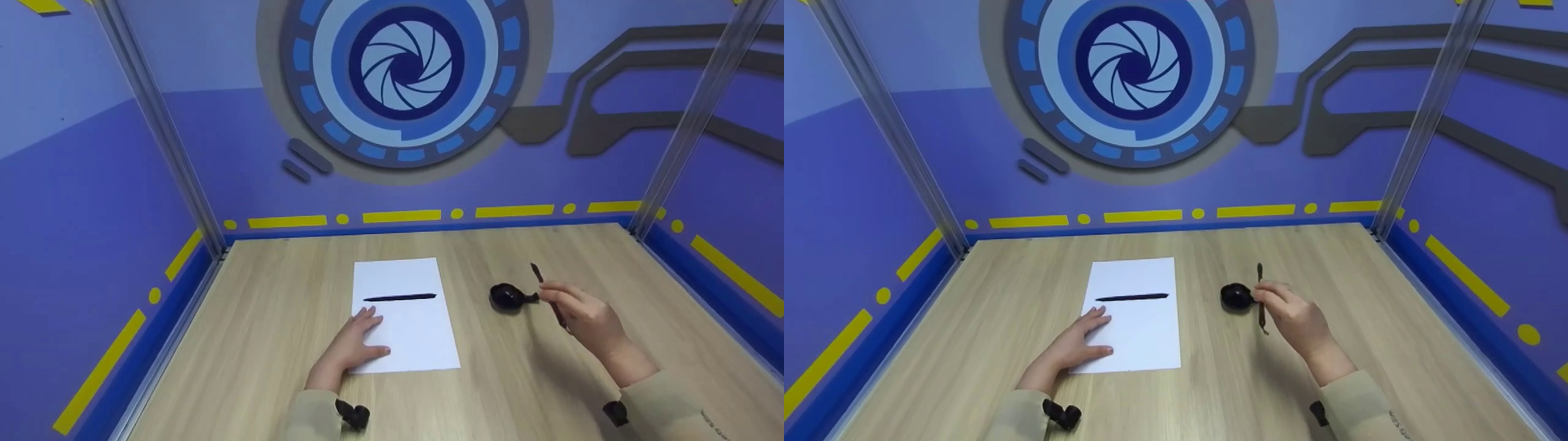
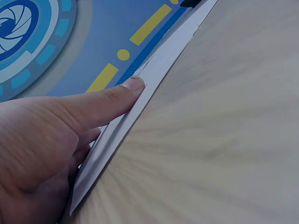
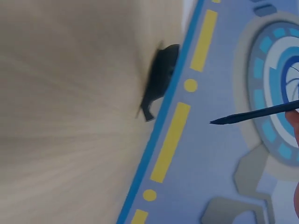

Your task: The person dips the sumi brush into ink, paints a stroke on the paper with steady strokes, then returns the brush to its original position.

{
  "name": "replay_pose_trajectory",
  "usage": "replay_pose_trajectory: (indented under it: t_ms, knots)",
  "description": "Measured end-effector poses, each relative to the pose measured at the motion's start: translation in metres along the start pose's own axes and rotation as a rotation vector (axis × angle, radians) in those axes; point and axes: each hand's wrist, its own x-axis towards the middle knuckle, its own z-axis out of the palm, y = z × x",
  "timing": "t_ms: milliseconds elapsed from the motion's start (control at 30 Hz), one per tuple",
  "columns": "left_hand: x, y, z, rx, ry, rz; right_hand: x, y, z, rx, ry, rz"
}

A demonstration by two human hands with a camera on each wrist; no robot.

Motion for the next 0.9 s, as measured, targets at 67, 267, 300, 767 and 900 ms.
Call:
replay_pose_trajectory:
  t_ms: [67,267,300,767,900]
  knots:
    - [0.000,0.000,0.000,-0.005,0.001,-0.001,-0.006,0.002,-0.001,-0.043,-0.042,-0.037]
    - [-0.001,0.001,0.000,-0.013,0.002,-0.011,-0.023,0.006,-0.001,-0.077,-0.144,-0.137]
    - [-0.001,0.001,0.000,-0.014,0.001,-0.013,-0.026,0.007,-0.001,-0.071,-0.163,-0.148]
    - [0.002,-0.003,0.002,0.011,0.000,-0.017,-0.057,0.012,0.003,-0.012,-0.455,-0.288]
    - [0.001,-0.002,0.002,0.001,-0.003,-0.030,-0.059,0.012,0.002,-0.020,-0.516,-0.286]
